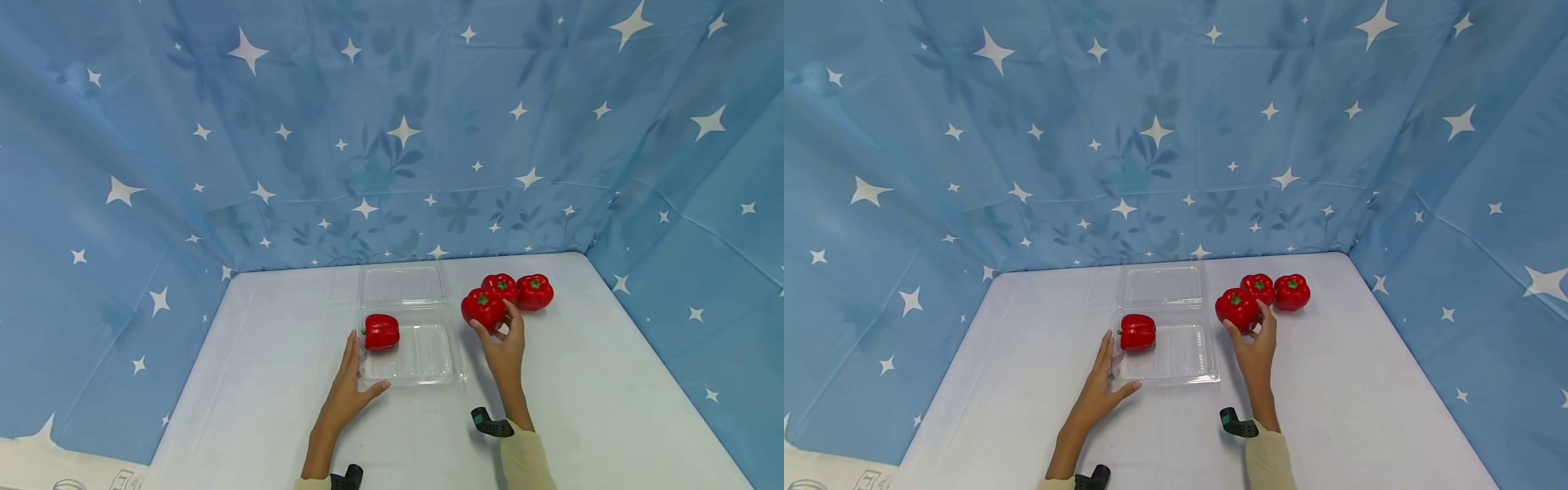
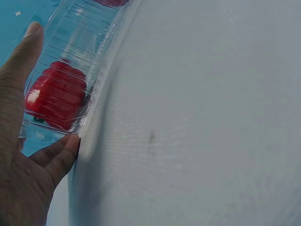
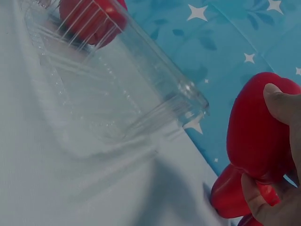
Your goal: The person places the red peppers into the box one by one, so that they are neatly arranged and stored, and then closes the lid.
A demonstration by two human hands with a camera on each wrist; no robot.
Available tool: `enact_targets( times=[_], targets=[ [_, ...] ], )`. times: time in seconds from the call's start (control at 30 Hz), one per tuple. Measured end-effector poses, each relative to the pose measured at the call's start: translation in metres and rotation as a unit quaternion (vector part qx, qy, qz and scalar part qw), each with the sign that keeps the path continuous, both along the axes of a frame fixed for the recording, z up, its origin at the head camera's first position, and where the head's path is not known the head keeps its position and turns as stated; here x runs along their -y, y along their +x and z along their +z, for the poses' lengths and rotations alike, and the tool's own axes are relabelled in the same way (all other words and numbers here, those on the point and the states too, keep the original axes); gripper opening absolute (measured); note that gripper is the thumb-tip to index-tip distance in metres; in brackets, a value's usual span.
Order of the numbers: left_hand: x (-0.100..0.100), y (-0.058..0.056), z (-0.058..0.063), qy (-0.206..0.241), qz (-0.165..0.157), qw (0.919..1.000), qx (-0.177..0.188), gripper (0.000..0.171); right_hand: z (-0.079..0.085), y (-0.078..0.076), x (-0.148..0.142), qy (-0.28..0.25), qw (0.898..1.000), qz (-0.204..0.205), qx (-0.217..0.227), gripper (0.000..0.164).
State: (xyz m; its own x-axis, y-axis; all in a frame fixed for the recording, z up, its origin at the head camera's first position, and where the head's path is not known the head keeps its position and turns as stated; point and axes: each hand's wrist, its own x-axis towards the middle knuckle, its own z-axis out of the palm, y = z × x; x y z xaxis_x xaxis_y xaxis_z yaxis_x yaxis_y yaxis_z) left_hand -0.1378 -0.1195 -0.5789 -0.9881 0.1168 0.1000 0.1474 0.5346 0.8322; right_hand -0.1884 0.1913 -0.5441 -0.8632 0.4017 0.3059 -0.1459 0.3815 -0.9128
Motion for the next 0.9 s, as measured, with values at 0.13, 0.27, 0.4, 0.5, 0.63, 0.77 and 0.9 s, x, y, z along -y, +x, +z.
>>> enact_targets(
  times=[0.13, 0.27, 0.4, 0.5, 0.63, 0.77, 0.9],
  targets=[
    [0.000, 0.000, 0.001, -0.002, -0.003, 1.0000, -0.004, 0.111, 0.002, -0.001, 0.003, 0.016, 0.999, 0.026, -0.012, 0.083],
    [0.000, 0.000, 0.001, 0.000, -0.004, 1.0000, -0.004, 0.111, 0.005, -0.001, 0.007, 0.028, 0.998, 0.049, -0.013, 0.084],
    [0.000, 0.000, 0.001, 0.000, 0.000, 1.0000, 0.001, 0.112, 0.006, -0.001, 0.009, 0.025, 0.997, 0.069, -0.019, 0.084],
    [0.000, 0.000, 0.000, -0.002, 0.001, 1.0000, 0.004, 0.112, 0.007, -0.002, 0.011, 0.041, 0.995, 0.083, -0.029, 0.083],
    [0.000, 0.000, 0.000, -0.001, 0.000, 1.0000, 0.005, 0.112, 0.009, -0.002, 0.015, 0.086, 0.991, 0.097, -0.044, 0.082],
    [0.000, -0.001, -0.001, 0.004, -0.001, 1.0000, 0.008, 0.111, 0.011, -0.004, 0.020, 0.116, 0.985, 0.115, -0.055, 0.079],
    [0.000, -0.001, -0.001, 0.007, -0.002, 0.9999, 0.010, 0.111, 0.012, -0.006, 0.027, 0.127, 0.981, 0.138, -0.051, 0.080]
  ],
)
